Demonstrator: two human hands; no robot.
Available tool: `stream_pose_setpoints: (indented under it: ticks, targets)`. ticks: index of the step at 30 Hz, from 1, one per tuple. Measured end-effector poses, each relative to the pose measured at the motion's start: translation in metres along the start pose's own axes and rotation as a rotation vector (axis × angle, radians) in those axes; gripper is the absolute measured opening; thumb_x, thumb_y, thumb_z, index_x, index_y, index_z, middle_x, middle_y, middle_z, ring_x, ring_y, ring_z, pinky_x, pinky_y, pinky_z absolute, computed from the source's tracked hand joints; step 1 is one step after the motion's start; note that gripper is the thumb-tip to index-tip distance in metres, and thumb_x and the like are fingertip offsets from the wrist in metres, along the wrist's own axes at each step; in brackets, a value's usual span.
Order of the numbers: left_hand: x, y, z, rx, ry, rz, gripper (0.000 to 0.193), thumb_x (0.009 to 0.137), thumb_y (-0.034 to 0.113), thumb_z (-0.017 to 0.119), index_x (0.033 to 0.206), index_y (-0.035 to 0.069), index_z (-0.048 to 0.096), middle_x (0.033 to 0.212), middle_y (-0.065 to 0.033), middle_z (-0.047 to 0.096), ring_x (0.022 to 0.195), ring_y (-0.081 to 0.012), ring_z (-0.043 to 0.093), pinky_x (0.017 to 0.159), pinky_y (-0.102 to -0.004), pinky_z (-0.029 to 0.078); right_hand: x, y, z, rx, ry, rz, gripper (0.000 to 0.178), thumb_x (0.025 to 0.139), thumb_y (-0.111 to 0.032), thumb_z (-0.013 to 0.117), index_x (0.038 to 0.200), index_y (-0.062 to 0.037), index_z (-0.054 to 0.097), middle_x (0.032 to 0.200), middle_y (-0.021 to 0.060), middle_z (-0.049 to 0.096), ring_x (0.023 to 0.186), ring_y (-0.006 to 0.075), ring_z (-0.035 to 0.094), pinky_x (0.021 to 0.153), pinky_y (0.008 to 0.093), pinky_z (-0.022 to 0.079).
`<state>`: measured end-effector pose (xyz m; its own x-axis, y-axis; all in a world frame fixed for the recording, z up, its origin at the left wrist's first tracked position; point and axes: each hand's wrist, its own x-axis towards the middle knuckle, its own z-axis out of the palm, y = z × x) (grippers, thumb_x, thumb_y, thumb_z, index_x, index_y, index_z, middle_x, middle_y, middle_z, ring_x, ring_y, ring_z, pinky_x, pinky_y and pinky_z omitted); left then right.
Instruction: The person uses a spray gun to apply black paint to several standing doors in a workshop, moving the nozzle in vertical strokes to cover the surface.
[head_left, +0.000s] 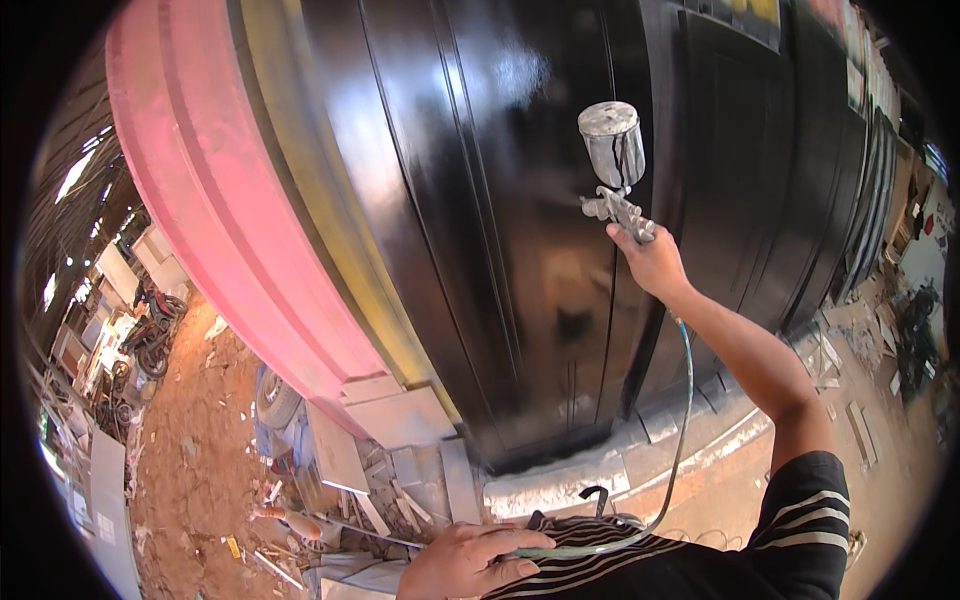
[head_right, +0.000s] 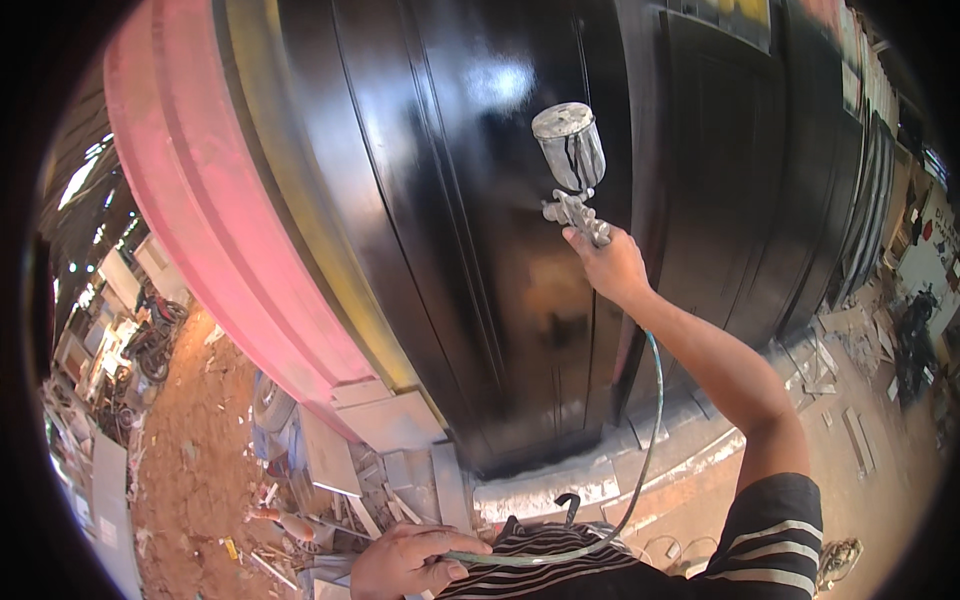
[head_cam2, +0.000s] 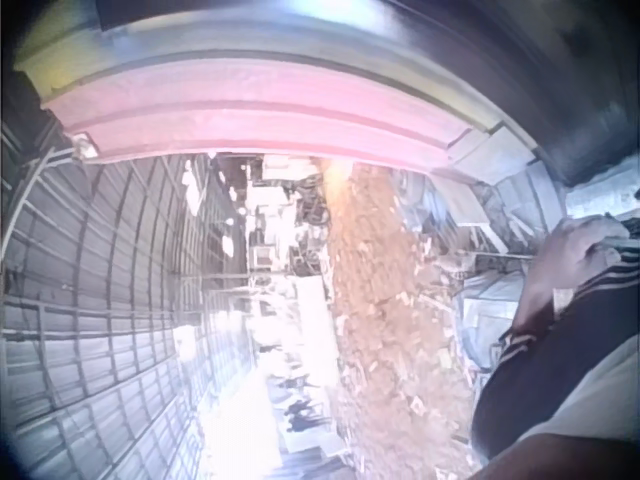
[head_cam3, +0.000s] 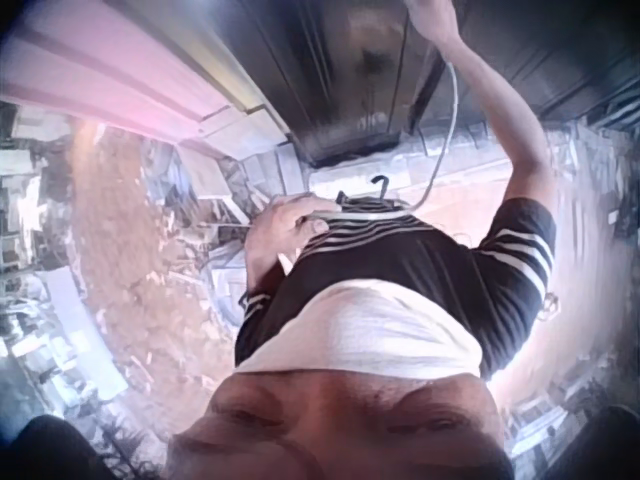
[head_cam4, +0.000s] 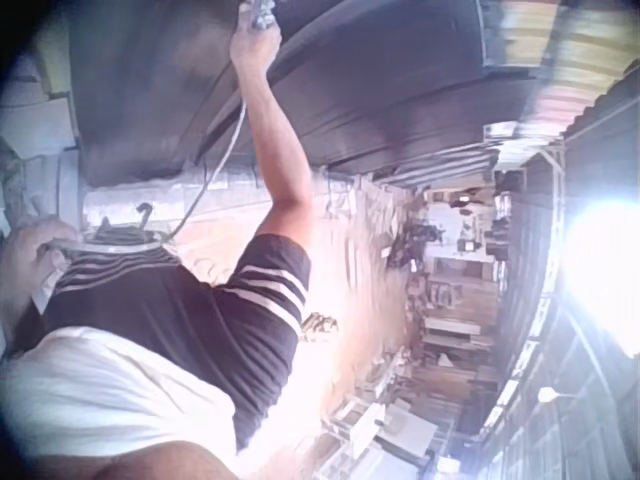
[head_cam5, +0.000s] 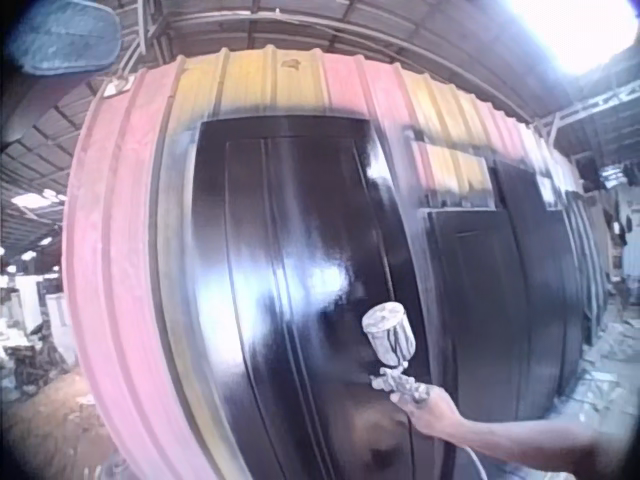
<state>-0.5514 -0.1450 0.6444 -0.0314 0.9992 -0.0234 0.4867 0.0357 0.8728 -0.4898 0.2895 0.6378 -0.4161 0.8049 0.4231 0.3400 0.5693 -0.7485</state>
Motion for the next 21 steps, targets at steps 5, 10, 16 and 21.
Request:
stream_pose_setpoints:
  ticks: [5,10,16,21]
  targets:
    - [0.011,-0.040,0.001,-0.028,-0.088,-0.055,0.031,0.097,0.036,0.065,0.119,0.014,0.069,0.108,-0.0090,0.074,0.095,-0.0312,0.072,0.083,-0.0375,0.056,-0.045,0.052,0.024,-0.013,-0.018,0.111,0.041,0.093,-0.045,0.067,0.113,-0.0098,0.070,0.087,0.0169,0.072,0.086,0.0394,0.068,0.076,0.0451,0.050]
    - [0.011,-0.080,0.021,-0.138,-0.087,-0.132,0.031,0.099,0.035,0.062,0.118,0.010,0.069,0.104,-0.0100,0.073,0.090,-0.0308,0.072,0.079,-0.0361,0.055,-0.090,0.106,0.070,-0.009,-0.071,0.220,0.037,0.094,-0.045,0.065,0.107,-0.0096,0.069,0.084,0.0170,0.070,0.086,0.0409,0.066,0.074,0.0465,0.049]
    - [0.011,-0.126,0.046,-0.289,-0.135,-0.477,0.026,0.100,0.026,0.062,0.116,0.007,0.068,0.092,-0.0128,0.071,0.077,-0.0247,0.069,0.073,-0.0331,0.052,-0.148,0.168,0.129,-0.048,-0.171,0.414,0.040,0.094,-0.046,0.066,0.094,-0.0068,0.064,0.079,0.0183,0.068,0.083,0.0435,0.064,0.072,0.0492,0.048]
    - [0.010,-0.184,0.082,-0.307,-0.120,-0.699,0.031,0.099,0.031,0.062,0.115,0.005,0.068,0.087,-0.0130,0.070,0.075,-0.0230,0.067,0.072,-0.0332,0.052,-0.189,0.241,0.183,-0.076,-0.169,0.443,0.040,0.094,-0.042,0.067,0.086,-0.0043,0.060,0.069,0.0213,0.063,0.075,0.0476,0.060,0.064,0.0516,0.044]
